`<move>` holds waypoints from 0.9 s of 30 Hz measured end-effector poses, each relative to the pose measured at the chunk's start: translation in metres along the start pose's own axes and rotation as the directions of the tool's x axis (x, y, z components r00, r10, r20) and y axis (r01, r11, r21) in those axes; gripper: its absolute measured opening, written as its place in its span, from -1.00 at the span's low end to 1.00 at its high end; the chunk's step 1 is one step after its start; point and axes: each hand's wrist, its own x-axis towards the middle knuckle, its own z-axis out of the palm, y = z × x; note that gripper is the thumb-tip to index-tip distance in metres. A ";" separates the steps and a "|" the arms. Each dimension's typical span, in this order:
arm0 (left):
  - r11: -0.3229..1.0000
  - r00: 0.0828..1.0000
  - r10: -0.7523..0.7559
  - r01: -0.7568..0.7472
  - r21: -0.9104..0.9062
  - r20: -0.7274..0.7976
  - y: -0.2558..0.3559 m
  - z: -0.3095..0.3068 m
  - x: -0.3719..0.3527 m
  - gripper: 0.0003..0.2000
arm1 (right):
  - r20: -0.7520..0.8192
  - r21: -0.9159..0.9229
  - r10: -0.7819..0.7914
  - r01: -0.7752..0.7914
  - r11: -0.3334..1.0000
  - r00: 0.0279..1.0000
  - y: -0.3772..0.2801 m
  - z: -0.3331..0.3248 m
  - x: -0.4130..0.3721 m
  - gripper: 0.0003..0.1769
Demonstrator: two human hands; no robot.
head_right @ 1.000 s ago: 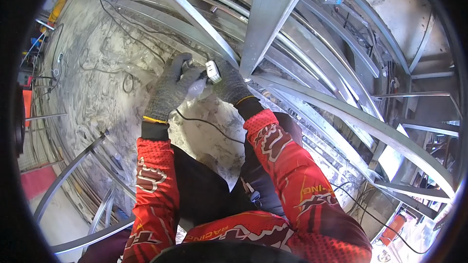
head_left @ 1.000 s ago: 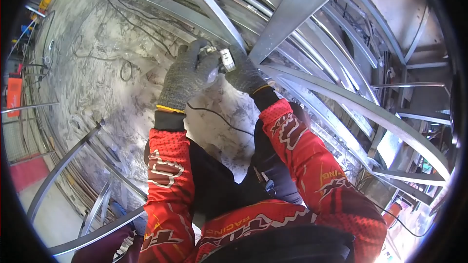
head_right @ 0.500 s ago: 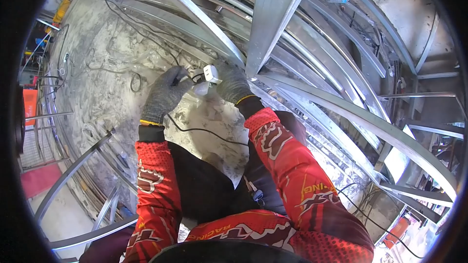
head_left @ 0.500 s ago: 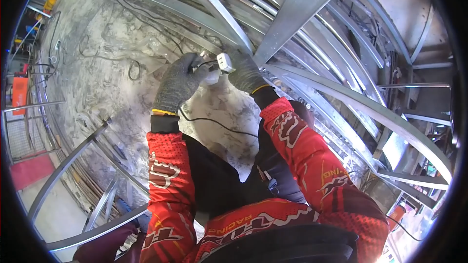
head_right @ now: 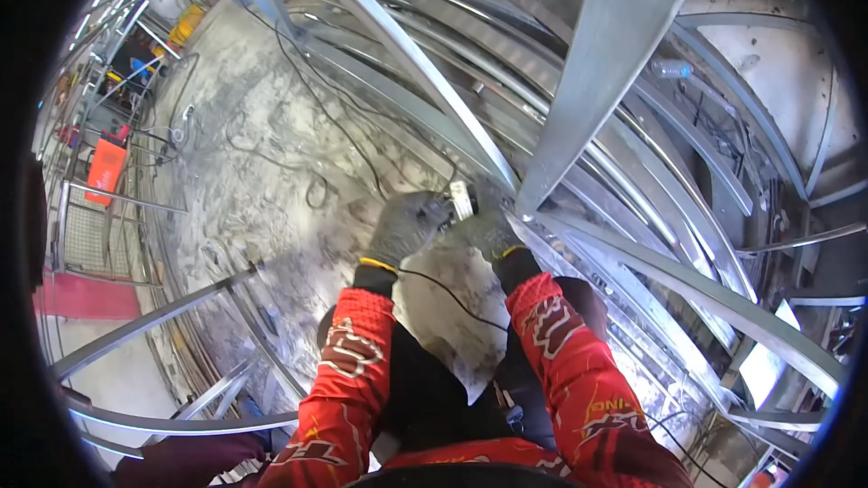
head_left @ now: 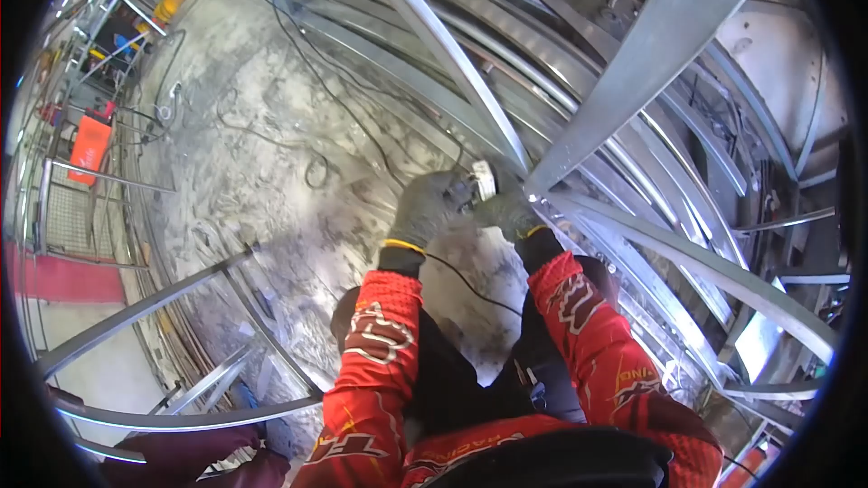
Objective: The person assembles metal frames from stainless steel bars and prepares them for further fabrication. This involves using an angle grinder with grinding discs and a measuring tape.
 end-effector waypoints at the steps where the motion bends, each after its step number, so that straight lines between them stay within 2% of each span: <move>1: 0.999 0.999 -0.034 0.034 -0.016 0.001 -0.017 0.022 -0.002 -0.74 | -0.084 -0.188 -0.067 0.050 0.981 0.994 0.005 0.000 0.000 0.40; 2: 0.997 0.999 -0.015 0.012 -0.079 -0.040 -0.006 0.019 -0.005 -0.76 | -0.166 -0.375 -0.132 0.061 0.925 0.977 -0.005 0.005 -0.007 0.34; 4: 0.998 0.999 0.016 -0.018 -0.054 -0.043 0.001 0.011 -0.003 -0.76 | -0.139 -0.411 -0.184 0.112 0.905 0.973 -0.009 -0.003 -0.013 0.29; 6: 0.999 0.999 0.029 -0.030 -0.041 -0.032 0.000 0.013 -0.007 -0.76 | -0.070 -0.224 -0.107 0.089 0.971 0.992 0.009 -0.010 -0.001 0.18; 7: 0.993 0.998 0.058 -0.062 -0.102 -0.039 0.000 0.015 -0.006 -0.76 | -0.047 -0.158 -0.076 0.068 0.985 0.996 0.009 -0.012 -0.003 0.15; 9: 0.980 0.996 0.083 -0.088 -0.176 -0.034 -0.001 0.018 -0.006 -0.76 | 0.058 0.223 -0.020 0.006 0.975 0.998 0.009 -0.018 -0.009 0.08; 11: 0.991 0.993 0.117 -0.117 -0.062 -0.003 0.017 0.000 -0.004 -0.74 | 0.002 0.232 -0.036 0.034 0.972 0.999 0.015 -0.014 -0.010 0.01; 12: 0.987 0.990 0.103 -0.113 0.111 0.092 0.028 -0.015 -0.003 -0.74 | -0.095 -0.165 -0.102 0.086 0.982 0.990 0.017 -0.011 -0.003 -0.02; 15: 0.983 0.990 0.120 -0.128 0.134 0.072 0.023 -0.017 -0.003 -0.74 | -0.152 -0.499 -0.215 0.113 0.859 0.965 0.002 -0.004 0.000 -0.04; 16: 0.965 0.985 0.167 -0.171 0.199 0.036 0.021 -0.013 -0.001 -0.74 | -0.150 -0.257 -0.176 0.134 0.957 0.973 0.006 -0.004 -0.001 -0.04; 17: 0.965 0.986 0.166 -0.169 0.203 0.031 0.012 -0.004 0.000 -0.74 | -0.133 -0.002 -0.139 0.140 0.990 0.981 0.015 -0.009 0.000 -0.04; 19: 0.985 0.990 0.136 -0.140 -0.099 -0.046 0.006 0.007 -0.003 -0.75 | -0.128 -0.013 -0.177 0.177 0.984 0.976 0.020 -0.006 0.001 -0.09; 21: 0.986 0.985 0.161 -0.163 -0.034 -0.058 0.012 0.003 -0.006 -0.77 | -0.086 0.068 -0.044 0.050 0.996 0.995 0.010 -0.009 -0.010 -0.11; 23: 0.996 0.987 -0.089 0.091 -0.011 0.131 0.022 -0.006 -0.009 -0.77 | -0.091 0.062 -0.060 0.066 0.996 0.994 0.010 -0.006 -0.006 -0.16; 24: 0.996 0.988 -0.088 0.089 -0.008 0.128 0.022 -0.010 -0.007 -0.77 | -0.102 0.056 -0.072 0.078 0.995 0.992 0.010 -0.005 -0.004 -0.21; 25: 0.989 0.993 0.110 -0.113 0.092 0.033 0.018 -0.015 -0.007 -0.82 | -0.114 0.049 -0.078 0.084 0.995 0.990 0.011 -0.005 -0.004 -0.25; 26: 0.933 0.950 0.309 -0.296 0.203 -0.040 0.013 -0.021 -0.007 -0.86 | -0.114 0.047 -0.073 0.078 0.996 0.991 0.008 -0.015 -0.005 -0.25; 27: 0.977 0.961 0.200 -0.210 -0.038 -0.191 -0.018 -0.034 -0.008 -0.87 | -0.107 0.191 -0.060 0.080 0.978 0.992 0.002 -0.034 -0.009 -0.36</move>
